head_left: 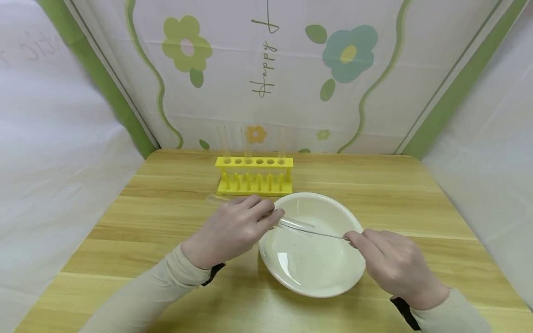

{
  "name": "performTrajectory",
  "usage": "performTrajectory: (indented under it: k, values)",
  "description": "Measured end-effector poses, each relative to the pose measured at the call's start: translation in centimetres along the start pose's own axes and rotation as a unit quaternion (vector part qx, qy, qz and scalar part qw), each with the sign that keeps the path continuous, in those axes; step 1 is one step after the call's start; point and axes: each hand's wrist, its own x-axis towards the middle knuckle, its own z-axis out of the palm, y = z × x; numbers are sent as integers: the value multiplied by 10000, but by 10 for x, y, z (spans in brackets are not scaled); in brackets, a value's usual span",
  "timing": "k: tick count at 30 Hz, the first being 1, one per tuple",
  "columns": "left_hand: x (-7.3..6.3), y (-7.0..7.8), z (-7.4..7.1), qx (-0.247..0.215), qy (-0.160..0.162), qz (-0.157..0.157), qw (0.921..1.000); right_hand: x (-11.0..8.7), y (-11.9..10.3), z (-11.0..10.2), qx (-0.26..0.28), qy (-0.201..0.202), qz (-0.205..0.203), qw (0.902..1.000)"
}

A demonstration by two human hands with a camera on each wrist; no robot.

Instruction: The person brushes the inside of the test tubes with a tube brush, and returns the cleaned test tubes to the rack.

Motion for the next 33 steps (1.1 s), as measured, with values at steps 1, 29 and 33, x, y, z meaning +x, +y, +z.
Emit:
performTrajectory:
  k: [1,29,33]
  values:
    - [0,1,1,22,14,6,10000,0,-1,0,-14,-68,39,10000]
    - [12,9,4,370,69,30,9993,-7,-10,15,473,-1043,1139,9869]
    - [10,9,6,408,19,13,9992,-12,-8,14,709,-1468,1449,9759]
